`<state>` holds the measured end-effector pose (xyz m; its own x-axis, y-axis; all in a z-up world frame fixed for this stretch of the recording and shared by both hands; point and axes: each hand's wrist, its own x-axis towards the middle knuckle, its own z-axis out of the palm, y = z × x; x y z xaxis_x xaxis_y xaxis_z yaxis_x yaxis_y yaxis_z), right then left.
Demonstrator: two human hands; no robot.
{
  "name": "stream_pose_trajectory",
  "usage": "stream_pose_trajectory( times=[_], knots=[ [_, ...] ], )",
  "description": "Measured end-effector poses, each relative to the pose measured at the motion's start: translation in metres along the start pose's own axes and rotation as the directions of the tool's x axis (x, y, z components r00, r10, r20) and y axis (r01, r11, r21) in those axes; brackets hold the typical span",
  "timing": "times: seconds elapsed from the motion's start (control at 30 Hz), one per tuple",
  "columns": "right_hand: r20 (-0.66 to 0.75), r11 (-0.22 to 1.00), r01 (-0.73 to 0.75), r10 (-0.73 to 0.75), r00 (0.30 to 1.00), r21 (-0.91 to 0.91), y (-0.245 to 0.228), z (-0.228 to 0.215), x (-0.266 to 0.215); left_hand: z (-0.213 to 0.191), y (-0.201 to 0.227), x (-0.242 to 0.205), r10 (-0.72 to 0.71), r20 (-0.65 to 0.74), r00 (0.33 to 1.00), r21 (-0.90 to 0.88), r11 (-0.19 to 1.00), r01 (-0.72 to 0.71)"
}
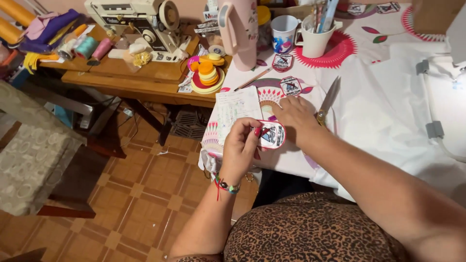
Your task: Cutting out embroidered patches from a fabric sheet using scissors at a sewing workstation.
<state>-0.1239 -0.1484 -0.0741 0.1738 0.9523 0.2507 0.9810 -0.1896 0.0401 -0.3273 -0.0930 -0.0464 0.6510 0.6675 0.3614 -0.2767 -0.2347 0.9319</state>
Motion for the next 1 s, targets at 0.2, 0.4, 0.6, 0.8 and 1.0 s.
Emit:
stream_pose_trajectory(
  times=[0.2, 0.4, 0.6, 0.8, 1.0],
  knots=[
    [-0.01, 0.985, -0.15, 0.151, 0.988, 0.09, 0.014, -0.026, -0.034, -0.004, -0.004, -0.002, 0.022, -0.013, 1.0, 0.005, 1.0, -0.022],
    [0.145, 0.657, -0.486, 0.503, 0.852, 0.577, 0.016, -0.069, -0.1, 0.016, 0.003, -0.006, 0.097, 0.117, 0.988, 0.241, 0.963, -0.123],
    [0.288, 0.143, -0.366, 0.388, 0.876, 0.92, 0.025, -0.048, -0.137, 0.032, -0.043, -0.002, -0.096, 0.02, 0.995, 0.12, 0.988, 0.093],
    [-0.223, 0.646, 0.022, 0.232, 0.947, 0.763, 0.02, -0.047, -0.133, 0.052, -0.042, -0.005, -0.169, 0.019, 0.986, 0.248, 0.956, 0.159],
    [0.021, 0.081, -0.059, 0.408, 0.913, 0.995, 0.016, -0.021, -0.135, 0.069, -0.005, -0.015, -0.101, 0.062, 0.993, 0.31, 0.948, 0.077]
  ],
)
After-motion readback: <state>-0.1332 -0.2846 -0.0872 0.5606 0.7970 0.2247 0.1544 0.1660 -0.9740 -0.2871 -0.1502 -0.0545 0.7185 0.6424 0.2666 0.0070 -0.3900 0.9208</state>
